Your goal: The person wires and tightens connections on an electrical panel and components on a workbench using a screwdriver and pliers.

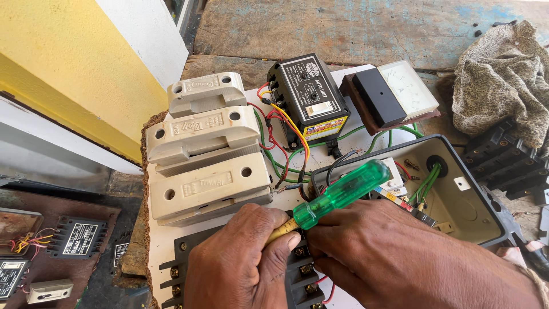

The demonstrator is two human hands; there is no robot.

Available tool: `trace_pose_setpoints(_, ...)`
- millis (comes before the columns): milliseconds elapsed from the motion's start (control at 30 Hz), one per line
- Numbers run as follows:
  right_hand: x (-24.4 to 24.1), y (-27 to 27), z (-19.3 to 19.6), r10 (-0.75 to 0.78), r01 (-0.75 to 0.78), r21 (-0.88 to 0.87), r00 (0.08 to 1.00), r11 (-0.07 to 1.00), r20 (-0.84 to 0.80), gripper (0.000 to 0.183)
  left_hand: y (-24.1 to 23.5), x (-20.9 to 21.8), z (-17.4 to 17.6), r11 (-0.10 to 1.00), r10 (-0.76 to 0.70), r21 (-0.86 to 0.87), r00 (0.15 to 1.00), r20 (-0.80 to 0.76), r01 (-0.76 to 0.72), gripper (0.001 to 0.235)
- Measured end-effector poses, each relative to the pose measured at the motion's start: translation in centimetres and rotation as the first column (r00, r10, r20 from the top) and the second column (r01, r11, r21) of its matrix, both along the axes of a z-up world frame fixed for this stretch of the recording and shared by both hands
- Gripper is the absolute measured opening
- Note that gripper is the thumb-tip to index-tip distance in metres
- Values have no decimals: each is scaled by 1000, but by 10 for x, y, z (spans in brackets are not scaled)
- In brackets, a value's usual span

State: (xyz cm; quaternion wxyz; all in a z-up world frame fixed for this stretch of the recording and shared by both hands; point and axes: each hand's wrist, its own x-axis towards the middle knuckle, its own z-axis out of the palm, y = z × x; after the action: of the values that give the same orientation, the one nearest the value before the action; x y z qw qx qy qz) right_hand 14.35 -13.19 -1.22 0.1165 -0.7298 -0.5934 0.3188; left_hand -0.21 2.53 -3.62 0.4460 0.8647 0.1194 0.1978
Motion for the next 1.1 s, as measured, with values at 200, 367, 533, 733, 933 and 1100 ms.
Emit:
trace_pose_setpoints(200,-6,-3,13,-134,128,-59,984,990,-115,17,0,-5,14,904,-154,-386,981,115,187,15)
trace_pose_setpoints(367,-7,-7,15,1,69,418,986,906,-165,16,-14,-10,27,595,-176,-717,930,324,363,23)
trace_pose_setpoints(533,-7,-11,10,-5,49,353,992,934,-125,16,-25,-14,29,641,-158,-673,922,353,368,26)
trace_pose_setpoints(733,-9,-13,9,13,38,465,994,884,-106,16,-31,-19,22,635,-141,-624,862,486,455,24)
trace_pose_setpoints(933,-10,-12,10,-29,61,367,995,928,-92,14,-31,-27,10,635,-147,-677,919,366,372,24)
trace_pose_setpoints(1100,-10,-13,8,-15,67,417,992,906,-127,25,-33,-27,2,610,-112,-671,885,452,421,17)
